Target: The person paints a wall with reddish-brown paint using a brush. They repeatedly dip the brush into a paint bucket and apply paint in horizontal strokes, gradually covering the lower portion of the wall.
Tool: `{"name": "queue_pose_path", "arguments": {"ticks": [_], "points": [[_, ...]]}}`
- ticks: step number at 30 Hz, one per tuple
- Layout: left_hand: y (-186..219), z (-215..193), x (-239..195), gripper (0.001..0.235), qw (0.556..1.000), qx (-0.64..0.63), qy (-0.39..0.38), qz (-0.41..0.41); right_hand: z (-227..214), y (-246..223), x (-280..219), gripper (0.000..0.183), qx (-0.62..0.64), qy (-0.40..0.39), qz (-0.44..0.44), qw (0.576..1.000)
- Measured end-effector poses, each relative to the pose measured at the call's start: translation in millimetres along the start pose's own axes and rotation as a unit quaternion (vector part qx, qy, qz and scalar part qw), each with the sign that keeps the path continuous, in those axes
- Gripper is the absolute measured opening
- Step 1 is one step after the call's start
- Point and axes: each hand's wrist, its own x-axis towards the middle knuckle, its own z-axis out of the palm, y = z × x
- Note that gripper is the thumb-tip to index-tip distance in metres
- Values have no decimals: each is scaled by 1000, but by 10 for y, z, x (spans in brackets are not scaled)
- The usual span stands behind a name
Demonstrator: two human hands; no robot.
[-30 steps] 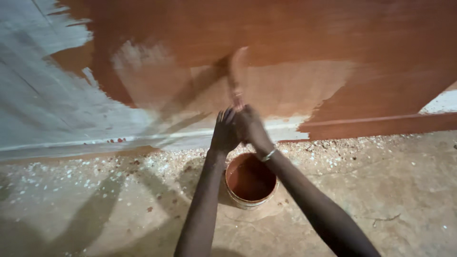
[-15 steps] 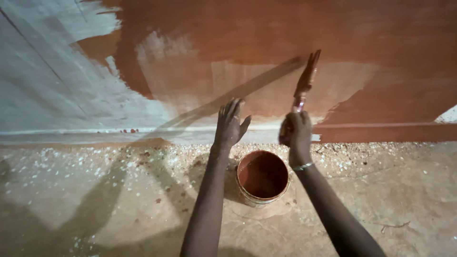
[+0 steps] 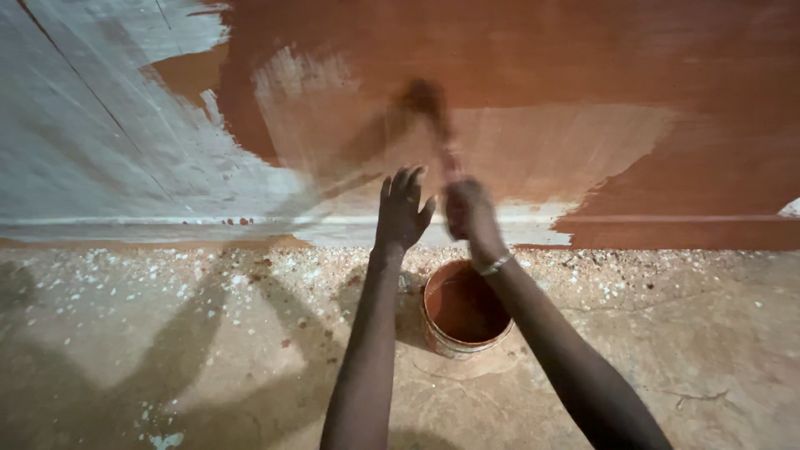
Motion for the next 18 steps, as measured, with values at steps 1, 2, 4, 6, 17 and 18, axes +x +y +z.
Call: {"name": "queue_pose_path", "arguments": {"ticks": [1, 2, 4, 6, 17, 18], "points": [[34, -7, 11, 63, 1000, 27, 5, 13, -92, -30, -71, 19, 19, 65, -30, 997], [44, -18, 24, 61, 998, 55, 11, 26, -141, -31, -152, 21, 27, 88, -59, 994], [39, -3, 1, 61, 999, 34, 1, 13, -164, -18, -236, 28, 43, 134, -115, 983], [-13, 60, -53, 63, 999, 31, 4, 14, -40, 69, -220, 18, 65, 174, -80, 979], [-186, 256, 3, 67, 990, 112, 73, 50, 544, 249, 243, 32, -43, -143, 19, 989], [-143, 198, 3, 66, 993, 92, 61, 50, 407, 148, 207, 25, -46, -104, 34, 993]]}}
